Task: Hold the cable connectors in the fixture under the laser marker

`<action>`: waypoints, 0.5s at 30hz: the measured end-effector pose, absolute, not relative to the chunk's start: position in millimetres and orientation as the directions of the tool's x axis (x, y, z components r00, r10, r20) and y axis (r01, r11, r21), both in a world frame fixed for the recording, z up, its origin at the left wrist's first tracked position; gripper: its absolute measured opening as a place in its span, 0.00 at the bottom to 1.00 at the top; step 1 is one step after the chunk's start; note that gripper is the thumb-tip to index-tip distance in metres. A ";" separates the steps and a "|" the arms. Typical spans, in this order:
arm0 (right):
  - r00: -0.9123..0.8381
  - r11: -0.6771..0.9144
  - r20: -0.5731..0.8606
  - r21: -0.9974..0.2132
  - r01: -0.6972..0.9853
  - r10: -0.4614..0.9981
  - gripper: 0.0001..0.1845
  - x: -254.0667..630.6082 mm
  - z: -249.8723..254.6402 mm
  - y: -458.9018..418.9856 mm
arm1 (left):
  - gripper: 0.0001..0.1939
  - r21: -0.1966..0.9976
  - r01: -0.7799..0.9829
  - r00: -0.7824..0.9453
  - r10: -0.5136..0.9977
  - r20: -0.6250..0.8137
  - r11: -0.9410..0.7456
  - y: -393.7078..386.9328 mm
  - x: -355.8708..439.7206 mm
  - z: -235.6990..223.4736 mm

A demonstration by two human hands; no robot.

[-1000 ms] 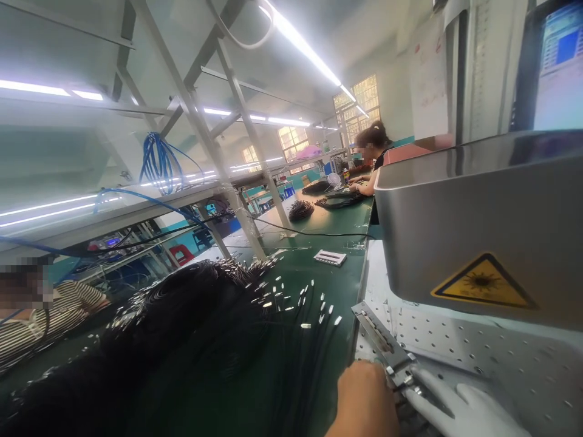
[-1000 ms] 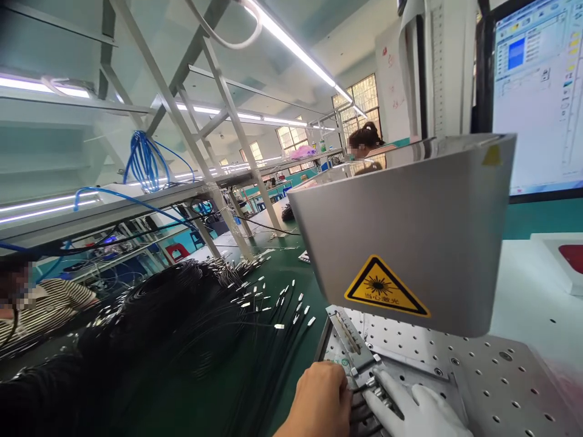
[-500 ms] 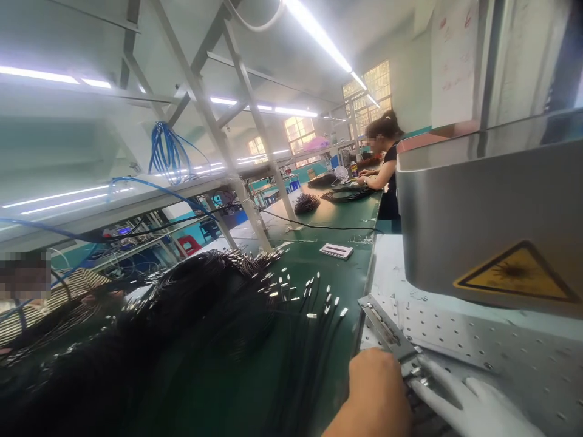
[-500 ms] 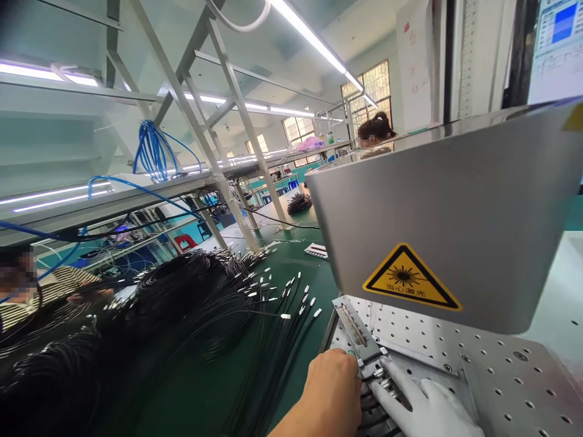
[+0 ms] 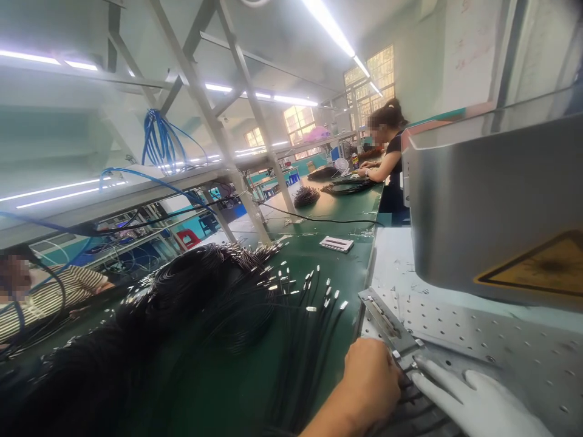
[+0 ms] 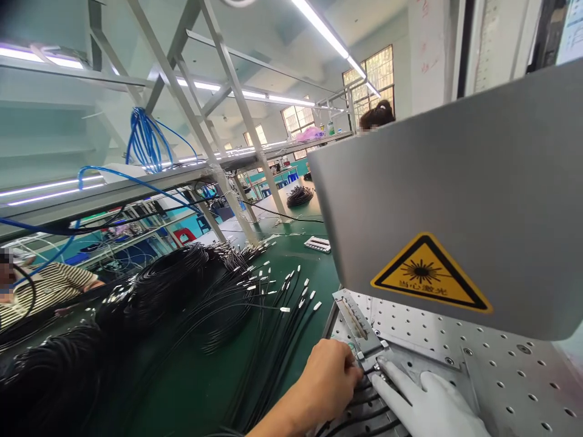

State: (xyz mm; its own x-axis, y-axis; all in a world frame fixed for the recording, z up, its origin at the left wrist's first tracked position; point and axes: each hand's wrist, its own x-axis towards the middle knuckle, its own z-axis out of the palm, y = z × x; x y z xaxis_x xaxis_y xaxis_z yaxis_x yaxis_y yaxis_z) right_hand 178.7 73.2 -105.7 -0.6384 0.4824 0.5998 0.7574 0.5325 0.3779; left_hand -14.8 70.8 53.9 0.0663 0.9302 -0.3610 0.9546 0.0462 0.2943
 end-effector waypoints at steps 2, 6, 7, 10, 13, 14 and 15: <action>-0.637 0.551 0.610 0.359 0.753 0.472 0.44 176.6 -99.4 71.1 | 0.12 0.317 0.947 0.070 0.941 -0.331 0.041 72.3 -16.7 48.8; -0.576 0.576 0.601 0.222 0.787 0.554 0.37 173.2 -91.5 68.2 | 0.12 0.317 0.949 0.092 0.953 -0.287 0.004 74.1 -19.6 39.8; -0.559 0.584 0.586 0.173 0.793 0.586 0.37 173.0 -90.9 68.4 | 0.12 0.312 0.950 0.097 0.955 -0.281 -0.005 73.9 -19.4 39.3; -0.541 0.623 0.574 0.068 0.779 0.615 0.38 173.7 -88.4 72.0 | 0.11 0.278 0.961 0.087 0.956 -0.280 -0.006 71.1 -15.3 45.0; -0.589 0.675 0.581 0.091 0.732 0.561 0.40 175.7 -76.2 76.6 | 0.11 0.228 0.974 0.069 0.960 -0.270 -0.006 65.4 -8.4 55.9; -0.602 0.694 0.581 0.087 0.715 0.548 0.40 176.3 -69.0 77.2 | 0.11 0.214 0.977 0.068 0.966 -0.251 -0.013 62.9 -6.6 58.0; -0.602 0.711 0.576 0.051 0.701 0.552 0.39 176.8 -60.5 77.2 | 0.13 0.203 0.979 0.072 0.975 -0.212 -0.028 60.2 -5.5 57.9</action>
